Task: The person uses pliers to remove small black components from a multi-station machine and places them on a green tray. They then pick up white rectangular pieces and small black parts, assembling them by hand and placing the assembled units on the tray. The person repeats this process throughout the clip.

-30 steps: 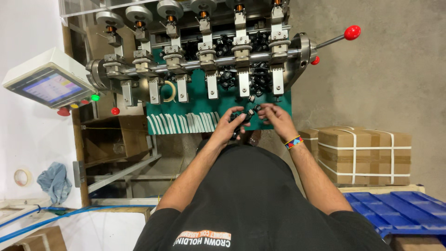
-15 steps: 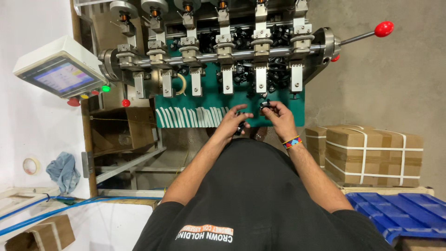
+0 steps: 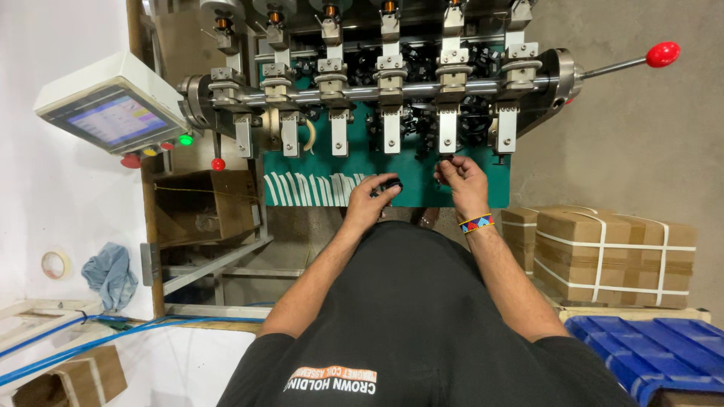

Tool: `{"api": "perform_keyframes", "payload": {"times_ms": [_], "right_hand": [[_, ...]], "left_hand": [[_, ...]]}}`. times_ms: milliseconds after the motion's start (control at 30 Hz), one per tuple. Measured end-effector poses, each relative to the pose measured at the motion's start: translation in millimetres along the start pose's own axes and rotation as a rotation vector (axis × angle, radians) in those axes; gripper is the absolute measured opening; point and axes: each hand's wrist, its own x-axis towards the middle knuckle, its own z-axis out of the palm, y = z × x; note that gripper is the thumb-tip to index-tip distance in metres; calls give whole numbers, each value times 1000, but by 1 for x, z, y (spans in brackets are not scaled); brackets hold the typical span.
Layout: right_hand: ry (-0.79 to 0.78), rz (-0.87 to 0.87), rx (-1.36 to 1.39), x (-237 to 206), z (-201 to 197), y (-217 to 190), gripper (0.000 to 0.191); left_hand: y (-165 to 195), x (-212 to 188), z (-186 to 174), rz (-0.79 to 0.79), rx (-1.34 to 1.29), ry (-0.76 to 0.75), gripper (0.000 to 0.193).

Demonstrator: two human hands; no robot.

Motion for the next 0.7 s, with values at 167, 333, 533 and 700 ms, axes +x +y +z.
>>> {"api": "perform_keyframes", "payload": {"times_ms": [167, 333, 533, 700], "right_hand": [[74, -22, -41, -2, 5, 4, 24], [104, -44, -33, -6, 10, 2, 26], [15, 59, -97, -16, 24, 0, 31], [-417, 148, -75, -42, 56, 20, 32]], "left_hand": [[-10, 0, -10, 464, 182, 151, 36], [-4, -4, -17, 200, 44, 30, 32], [14, -6, -22, 136, -50, -38, 31], [19, -6, -29, 229, -41, -76, 32]]}}
